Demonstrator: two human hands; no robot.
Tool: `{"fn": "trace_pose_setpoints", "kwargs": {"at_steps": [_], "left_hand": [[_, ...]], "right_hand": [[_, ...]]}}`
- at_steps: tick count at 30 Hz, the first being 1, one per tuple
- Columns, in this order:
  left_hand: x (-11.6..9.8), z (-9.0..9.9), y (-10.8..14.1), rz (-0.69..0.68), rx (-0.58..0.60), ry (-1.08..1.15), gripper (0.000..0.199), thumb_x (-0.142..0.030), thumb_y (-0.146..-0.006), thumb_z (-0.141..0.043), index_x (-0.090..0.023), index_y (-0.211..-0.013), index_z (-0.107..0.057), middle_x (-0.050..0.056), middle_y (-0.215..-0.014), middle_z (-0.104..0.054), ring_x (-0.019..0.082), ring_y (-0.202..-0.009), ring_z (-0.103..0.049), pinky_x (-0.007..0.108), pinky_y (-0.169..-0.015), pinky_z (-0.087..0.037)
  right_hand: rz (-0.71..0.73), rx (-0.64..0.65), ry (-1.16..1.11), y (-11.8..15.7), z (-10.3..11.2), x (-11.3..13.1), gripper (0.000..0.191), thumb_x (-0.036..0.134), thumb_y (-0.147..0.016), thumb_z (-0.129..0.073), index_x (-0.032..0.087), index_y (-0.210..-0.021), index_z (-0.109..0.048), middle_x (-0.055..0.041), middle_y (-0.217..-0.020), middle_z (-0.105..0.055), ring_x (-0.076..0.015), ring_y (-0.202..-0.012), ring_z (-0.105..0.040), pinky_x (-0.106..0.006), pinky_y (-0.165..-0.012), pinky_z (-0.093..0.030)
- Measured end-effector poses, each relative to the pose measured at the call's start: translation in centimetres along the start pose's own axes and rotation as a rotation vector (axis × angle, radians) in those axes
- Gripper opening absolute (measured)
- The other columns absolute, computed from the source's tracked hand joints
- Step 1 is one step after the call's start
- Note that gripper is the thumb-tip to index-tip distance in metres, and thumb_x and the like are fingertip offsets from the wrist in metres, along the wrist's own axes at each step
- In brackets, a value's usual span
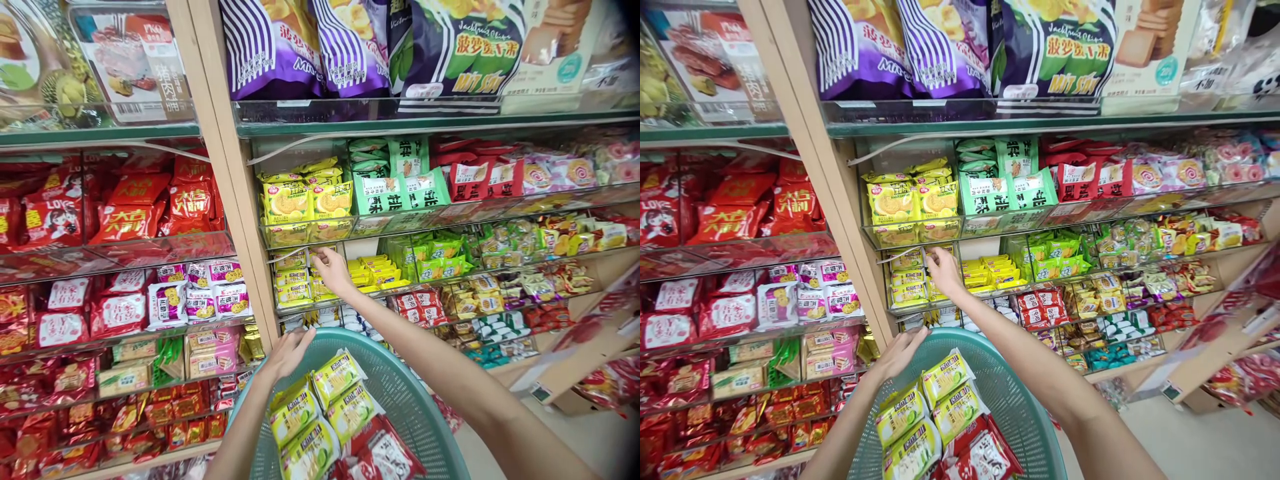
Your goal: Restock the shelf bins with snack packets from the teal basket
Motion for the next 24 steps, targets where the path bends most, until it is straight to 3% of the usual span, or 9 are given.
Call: {"fn": "trace_pose_setpoints", "kwargs": {"at_steps": [6, 15, 24], "left_hand": [[-0.3, 0.2, 0.0, 0.012, -0.004, -0.004, 0.064, -0.062, -0.09, -0.018, -0.021, -0.09, -0.067, 0.006, -0.097, -0.069, 0.025, -0.102, -0.059, 0.03, -0.087, -0.039], [-0.1, 0.0, 0.0, 0.015, -0.011, 0.007, 0.063, -0.061, -0.09, -0.019, -0.021, -0.088, -0.068, 0.007, -0.097, -0.069, 0.025, -0.104, -0.058, 0.031, -0.089, -0.039], [-0.3, 0.1, 0.0, -0.007, -0.018, -0.003, 0.063, -0.06, -0.091, -0.019, -0.021, -0.09, -0.067, 0.006, -0.093, -0.069, 0.024, -0.099, -0.06, 0.03, -0.087, -0.04]], "right_hand": [[0.087, 0.043, 0.07, 0.9, 0.0, 0.2, 0.023, 0.019, -0.084, -0.048, 0.014, -0.098, -0.065, -0.0075, -0.09, -0.063, -0.0172, -0.079, -0.058, -0.031, -0.077, -0.046], [0.188, 0.147, 0.233, 1.7, 0.1, -0.2, 0.028, 0.01, -0.086, -0.043, 0.018, -0.103, -0.064, -0.0075, -0.099, -0.061, -0.019, -0.093, -0.057, -0.032, -0.083, -0.044], [0.365, 0.406, 0.497, 3.3, -2.0, 0.6, 0.026, 0.013, -0.089, -0.047, 0.019, -0.11, -0.061, -0.0082, -0.103, -0.059, -0.0209, -0.099, -0.049, -0.034, -0.083, -0.04]]}}
Point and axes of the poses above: each hand's wrist, its own y-axis away from the middle knuckle, its own z-axis out of the back of the hand, x = y × z, the point moved 4 cm from there along -y, towards the middle knuckle
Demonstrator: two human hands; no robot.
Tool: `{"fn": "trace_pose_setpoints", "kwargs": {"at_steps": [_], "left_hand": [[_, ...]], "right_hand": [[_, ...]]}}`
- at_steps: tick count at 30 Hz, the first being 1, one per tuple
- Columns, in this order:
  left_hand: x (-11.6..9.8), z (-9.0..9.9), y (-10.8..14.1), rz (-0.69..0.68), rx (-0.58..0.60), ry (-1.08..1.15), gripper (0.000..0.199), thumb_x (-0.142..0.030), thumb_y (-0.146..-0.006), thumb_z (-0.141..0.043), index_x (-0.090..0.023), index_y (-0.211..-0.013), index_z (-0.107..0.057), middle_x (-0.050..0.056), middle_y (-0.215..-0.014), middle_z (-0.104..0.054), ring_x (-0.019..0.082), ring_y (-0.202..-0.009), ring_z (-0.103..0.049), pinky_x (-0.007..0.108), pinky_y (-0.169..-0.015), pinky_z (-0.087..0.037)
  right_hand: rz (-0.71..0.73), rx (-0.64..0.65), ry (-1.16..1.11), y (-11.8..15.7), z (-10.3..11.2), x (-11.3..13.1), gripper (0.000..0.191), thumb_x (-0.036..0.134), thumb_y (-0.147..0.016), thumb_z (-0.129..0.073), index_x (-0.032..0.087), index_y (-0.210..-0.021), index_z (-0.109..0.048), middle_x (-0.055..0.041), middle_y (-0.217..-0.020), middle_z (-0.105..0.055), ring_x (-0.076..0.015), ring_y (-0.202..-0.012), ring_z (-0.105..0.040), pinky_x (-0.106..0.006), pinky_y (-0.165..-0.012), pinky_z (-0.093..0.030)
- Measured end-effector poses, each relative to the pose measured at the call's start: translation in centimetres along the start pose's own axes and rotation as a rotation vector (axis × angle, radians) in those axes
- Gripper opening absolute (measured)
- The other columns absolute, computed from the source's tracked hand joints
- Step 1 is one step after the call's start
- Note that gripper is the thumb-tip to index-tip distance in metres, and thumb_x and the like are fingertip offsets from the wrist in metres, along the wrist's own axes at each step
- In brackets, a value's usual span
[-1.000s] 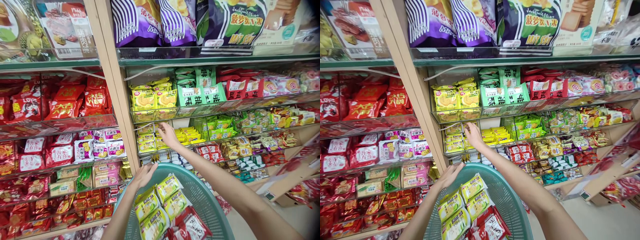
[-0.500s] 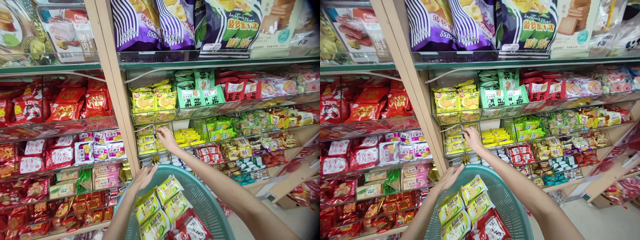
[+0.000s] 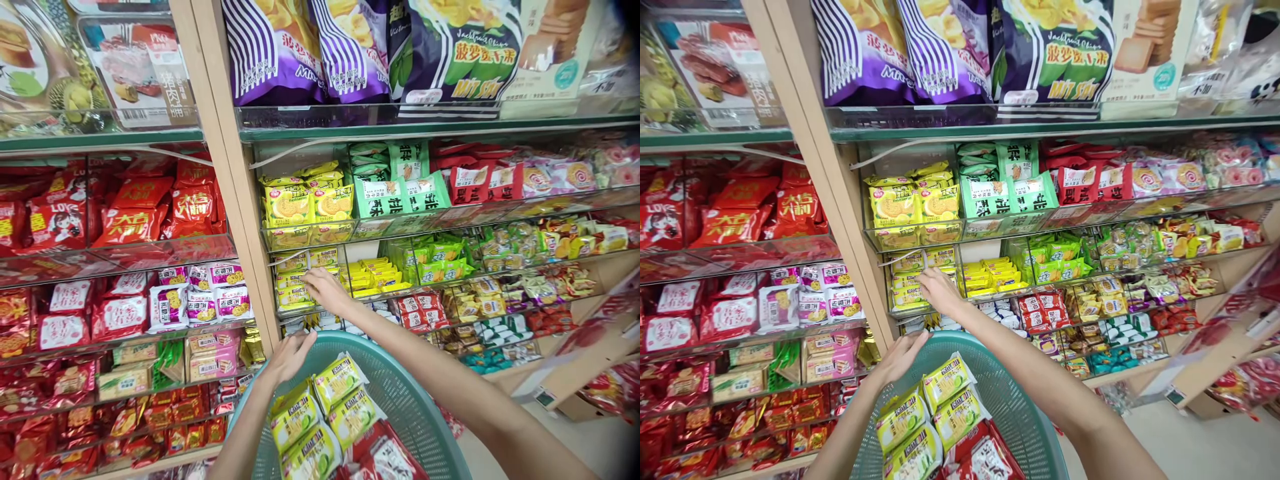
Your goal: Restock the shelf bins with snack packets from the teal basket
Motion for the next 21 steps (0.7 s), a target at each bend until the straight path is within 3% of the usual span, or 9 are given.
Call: {"fn": "trace_pose_setpoints", "kwargs": {"at_steps": [5, 21], "left_hand": [[0.1, 0.0, 0.0, 0.01, 0.0, -0.003, 0.063, -0.061, -0.091, -0.019, -0.021, -0.089, -0.068, 0.006, -0.094, -0.069, 0.024, -0.099, -0.06, 0.03, -0.088, -0.04], [0.6, -0.3, -0.1, 0.02, 0.003, 0.009, 0.063, -0.063, -0.089, -0.021, -0.022, -0.098, -0.068, 0.004, -0.097, -0.071, 0.025, -0.097, -0.061, 0.03, -0.085, -0.04]], "right_hand": [[0.057, 0.066, 0.098, -0.3, -0.5, 1.2, 0.024, 0.026, -0.088, -0.055, 0.017, -0.11, -0.06, -0.0084, -0.104, -0.061, -0.0226, -0.097, -0.048, -0.035, -0.079, -0.036], [0.067, 0.099, 0.188, -0.5, -1.3, 1.4, 0.033, 0.037, -0.084, -0.061, 0.018, -0.111, -0.061, -0.0085, -0.101, -0.055, -0.0235, -0.098, -0.045, -0.033, -0.077, -0.032]]}}
Point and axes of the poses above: each hand's wrist, its own y-axis away from the middle knuckle, its own z-axis out of the back of the hand, x = y × z, the point moved 4 cm from there along -y, towards the middle knuckle
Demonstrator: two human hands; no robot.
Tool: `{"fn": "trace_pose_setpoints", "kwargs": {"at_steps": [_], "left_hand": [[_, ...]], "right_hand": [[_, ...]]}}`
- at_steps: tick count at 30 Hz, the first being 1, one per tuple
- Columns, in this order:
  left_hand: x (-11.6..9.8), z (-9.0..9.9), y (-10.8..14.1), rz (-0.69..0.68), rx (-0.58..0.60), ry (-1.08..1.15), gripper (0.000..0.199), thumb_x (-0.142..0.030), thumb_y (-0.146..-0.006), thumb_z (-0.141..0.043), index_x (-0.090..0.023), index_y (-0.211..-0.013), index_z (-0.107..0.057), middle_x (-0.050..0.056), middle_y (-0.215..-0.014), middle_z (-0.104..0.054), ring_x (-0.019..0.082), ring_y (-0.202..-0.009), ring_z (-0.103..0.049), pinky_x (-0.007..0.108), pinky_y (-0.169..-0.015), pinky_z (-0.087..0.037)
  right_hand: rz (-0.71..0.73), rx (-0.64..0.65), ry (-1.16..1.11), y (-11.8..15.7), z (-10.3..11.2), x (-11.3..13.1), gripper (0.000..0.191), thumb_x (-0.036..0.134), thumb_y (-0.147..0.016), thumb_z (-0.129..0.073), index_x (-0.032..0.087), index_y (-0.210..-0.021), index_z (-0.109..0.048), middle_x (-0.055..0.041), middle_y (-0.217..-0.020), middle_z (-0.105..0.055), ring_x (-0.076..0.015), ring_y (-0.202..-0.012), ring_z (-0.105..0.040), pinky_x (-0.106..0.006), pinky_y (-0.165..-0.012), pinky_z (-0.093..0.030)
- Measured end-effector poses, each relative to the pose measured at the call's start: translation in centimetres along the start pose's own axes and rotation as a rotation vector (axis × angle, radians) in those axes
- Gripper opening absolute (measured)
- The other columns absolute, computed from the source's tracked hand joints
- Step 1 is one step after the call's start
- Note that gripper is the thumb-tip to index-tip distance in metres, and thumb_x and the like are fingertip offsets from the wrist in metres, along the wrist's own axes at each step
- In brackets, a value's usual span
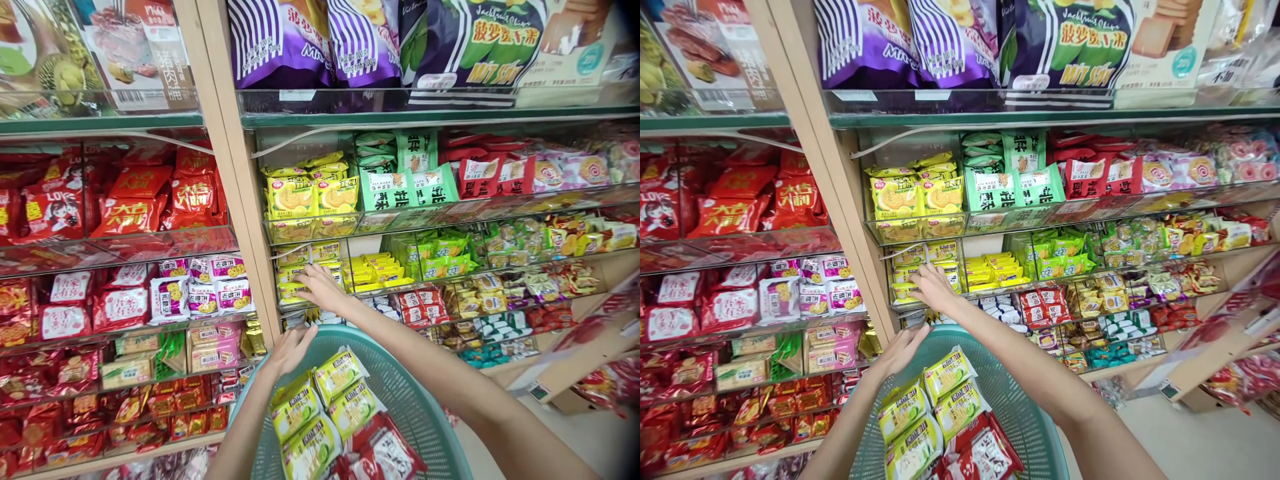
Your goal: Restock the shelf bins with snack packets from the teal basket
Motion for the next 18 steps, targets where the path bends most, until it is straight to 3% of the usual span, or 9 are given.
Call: {"fn": "trace_pose_setpoints", "kwargs": {"at_steps": [18], "left_hand": [[-0.02, -0.06, -0.02, -0.011, -0.006, 0.009, 0.065, -0.064, -0.089, -0.019, -0.021, -0.095, -0.067, 0.005, -0.098, -0.07, 0.024, -0.097, -0.06, 0.029, -0.085, -0.039]], "right_hand": [[0.013, 0.021, -0.126, -0.32, -0.08, 0.2, 0.017, 0.024, -0.084, -0.062, 0.017, -0.099, -0.056, -0.0066, -0.101, -0.066, -0.0238, -0.096, -0.05, -0.034, -0.077, -0.028]]}}
Point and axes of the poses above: each hand's wrist, its own y-axis away from the middle knuckle, its own z-axis out of the back of the hand, x = y × z, the point moved 4 cm from there along -y, towards the middle knuckle
